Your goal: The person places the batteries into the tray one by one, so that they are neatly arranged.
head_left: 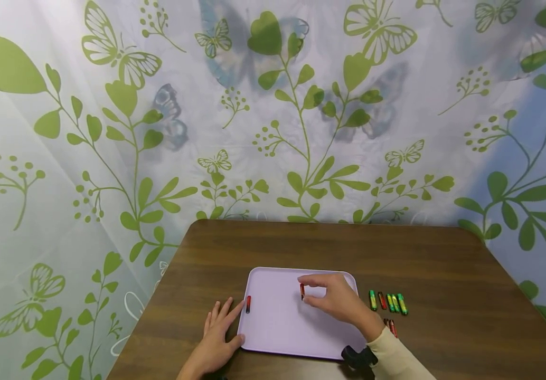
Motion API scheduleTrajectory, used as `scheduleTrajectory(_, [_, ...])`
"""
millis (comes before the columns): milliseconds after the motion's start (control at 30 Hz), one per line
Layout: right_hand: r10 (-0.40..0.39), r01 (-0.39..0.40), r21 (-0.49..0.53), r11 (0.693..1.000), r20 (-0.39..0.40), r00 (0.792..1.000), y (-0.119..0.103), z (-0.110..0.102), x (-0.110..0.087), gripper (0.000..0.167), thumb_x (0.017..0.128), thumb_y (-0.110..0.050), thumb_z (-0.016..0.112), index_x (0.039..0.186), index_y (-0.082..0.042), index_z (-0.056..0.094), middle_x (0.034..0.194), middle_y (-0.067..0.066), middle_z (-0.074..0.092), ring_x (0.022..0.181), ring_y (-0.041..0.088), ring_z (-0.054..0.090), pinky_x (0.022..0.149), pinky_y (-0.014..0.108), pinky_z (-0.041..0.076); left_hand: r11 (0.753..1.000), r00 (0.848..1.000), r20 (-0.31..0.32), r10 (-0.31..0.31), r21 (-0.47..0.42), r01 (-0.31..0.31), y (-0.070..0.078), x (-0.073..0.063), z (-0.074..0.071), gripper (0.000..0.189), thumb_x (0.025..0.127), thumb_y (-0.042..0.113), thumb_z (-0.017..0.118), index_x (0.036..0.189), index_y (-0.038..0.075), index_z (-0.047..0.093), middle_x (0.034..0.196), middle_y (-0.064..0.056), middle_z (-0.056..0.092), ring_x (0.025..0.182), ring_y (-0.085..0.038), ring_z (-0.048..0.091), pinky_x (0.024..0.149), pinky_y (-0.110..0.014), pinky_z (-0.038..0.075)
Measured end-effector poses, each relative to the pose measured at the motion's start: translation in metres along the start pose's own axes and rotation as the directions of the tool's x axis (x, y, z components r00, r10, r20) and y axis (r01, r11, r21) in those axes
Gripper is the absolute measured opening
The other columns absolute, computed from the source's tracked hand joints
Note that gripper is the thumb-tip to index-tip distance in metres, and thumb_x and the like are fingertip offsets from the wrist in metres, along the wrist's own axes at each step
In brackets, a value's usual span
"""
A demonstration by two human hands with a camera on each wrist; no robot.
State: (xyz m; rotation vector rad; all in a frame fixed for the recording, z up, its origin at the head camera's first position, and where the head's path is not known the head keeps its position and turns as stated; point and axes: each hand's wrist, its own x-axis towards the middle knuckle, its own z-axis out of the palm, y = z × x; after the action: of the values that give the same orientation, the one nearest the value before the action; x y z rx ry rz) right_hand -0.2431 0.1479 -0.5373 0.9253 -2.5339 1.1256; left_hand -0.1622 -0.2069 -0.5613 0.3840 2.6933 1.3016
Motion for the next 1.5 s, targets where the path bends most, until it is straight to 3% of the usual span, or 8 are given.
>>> scheduleTrajectory(233, [0.047,-0.05,0.114,0.992,0.035,0.998,-0.011,0.027,0.018,0.04,0.091,-0.014,0.088,0.13,-0.006,0.08,0.126,0.003,0.083,0.109,0.033,0.082,0.099,0.042,0.065,0.994,0.994,-0.058,0.089,-0.059,-0.092,-0.009,0.0,0.003,0.076,0.091,0.012,0.076,0.163,0.015,0.053,0.173,-0.038,0.028,0.161,-0.068,0.0,0.126,-0.078,-0.015])
scheduleTrajectory(433, [0.053,-0.058,0.16,0.985,0.037,0.998,-0.018,0.05,0.032,0.04,0.089,-0.011,0.088,0.129,-0.005,0.081,0.126,0.004,0.083,0.11,0.029,0.082,0.101,0.041,0.065,0.986,0.985,-0.079,0.155,-0.045,-0.159,-0.017,0.004,0.005,0.076,0.093,0.013,0.075,0.165,0.017,0.051,0.17,-0.042,0.029,0.155,-0.075,0.002,0.123,-0.08,-0.015])
scheduleTrajectory(733, [0.01,-0.019,0.115,0.993,0.078,0.997,-0.034,0.081,0.044,0.043,0.088,-0.007,0.089,0.13,-0.005,0.08,0.127,0.005,0.082,0.112,0.026,0.081,0.1,0.041,0.065,1.0,1.0,-0.003,0.003,0.009,-0.003,0.0,0.002,-0.001,0.075,0.094,0.012,0.077,0.164,0.013,0.051,0.176,-0.032,0.027,0.164,-0.064,0.0,0.127,-0.079,-0.009])
scheduleTrajectory(867, [-0.042,0.038,0.042,0.998,0.091,0.995,-0.04,0.095,0.048,0.044,0.087,-0.007,0.089,0.13,-0.007,0.08,0.125,0.004,0.083,0.113,0.021,0.08,0.1,0.038,0.065,1.0,1.0,-0.015,0.015,0.004,-0.014,-0.001,0.001,-0.001,0.075,0.093,0.012,0.077,0.164,0.012,0.051,0.175,-0.033,0.028,0.164,-0.064,0.001,0.128,-0.078,-0.009])
scheduleTrajectory(1000, [-0.05,0.049,0.01,0.999,0.111,0.993,-0.045,0.105,0.05,0.044,0.088,-0.009,0.089,0.131,-0.008,0.08,0.123,0.003,0.083,0.114,0.016,0.079,0.1,0.036,0.064,0.999,0.999,-0.039,0.036,-0.002,-0.036,-0.006,0.001,0.001,0.075,0.093,0.013,0.077,0.164,0.013,0.052,0.175,-0.032,0.03,0.163,-0.065,0.003,0.132,-0.069,-0.013])
scheduleTrajectory(1100, [-0.036,0.039,-0.02,0.999,0.124,0.992,-0.048,0.111,0.052,0.044,0.089,-0.011,0.089,0.132,-0.009,0.08,0.123,0.002,0.083,0.114,0.013,0.078,0.1,0.034,0.064,1.0,0.999,-0.03,0.026,0.004,-0.026,-0.005,0.0,0.001,0.075,0.094,0.013,0.076,0.164,0.012,0.051,0.176,-0.032,0.029,0.163,-0.064,0.002,0.132,-0.069,-0.013])
scheduleTrajectory(1133, [-0.031,0.036,-0.035,0.999,0.127,0.991,-0.048,0.113,0.052,0.044,0.089,-0.012,0.089,0.132,-0.01,0.079,0.124,0.001,0.083,0.115,0.012,0.077,0.099,0.033,0.064,1.0,1.0,-0.008,0.01,0.008,-0.01,-0.002,0.0,-0.002,0.075,0.094,0.013,0.076,0.165,0.01,0.049,0.176,-0.032,0.026,0.164,-0.063,0.0,0.128,-0.077,-0.01])
scheduleTrajectory(1500, [-0.032,0.044,-0.085,0.995,0.13,0.991,-0.051,0.12,0.056,0.045,0.089,-0.016,0.09,0.131,-0.009,0.079,0.122,-0.001,0.083,0.116,0.012,0.077,0.099,0.032,0.064,1.0,1.0,-0.005,0.0,0.014,0.0,-0.001,-0.001,-0.001,0.075,0.095,0.013,0.075,0.165,0.01,0.049,0.177,-0.032,0.026,0.165,-0.062,0.0,0.129,-0.077,-0.01])
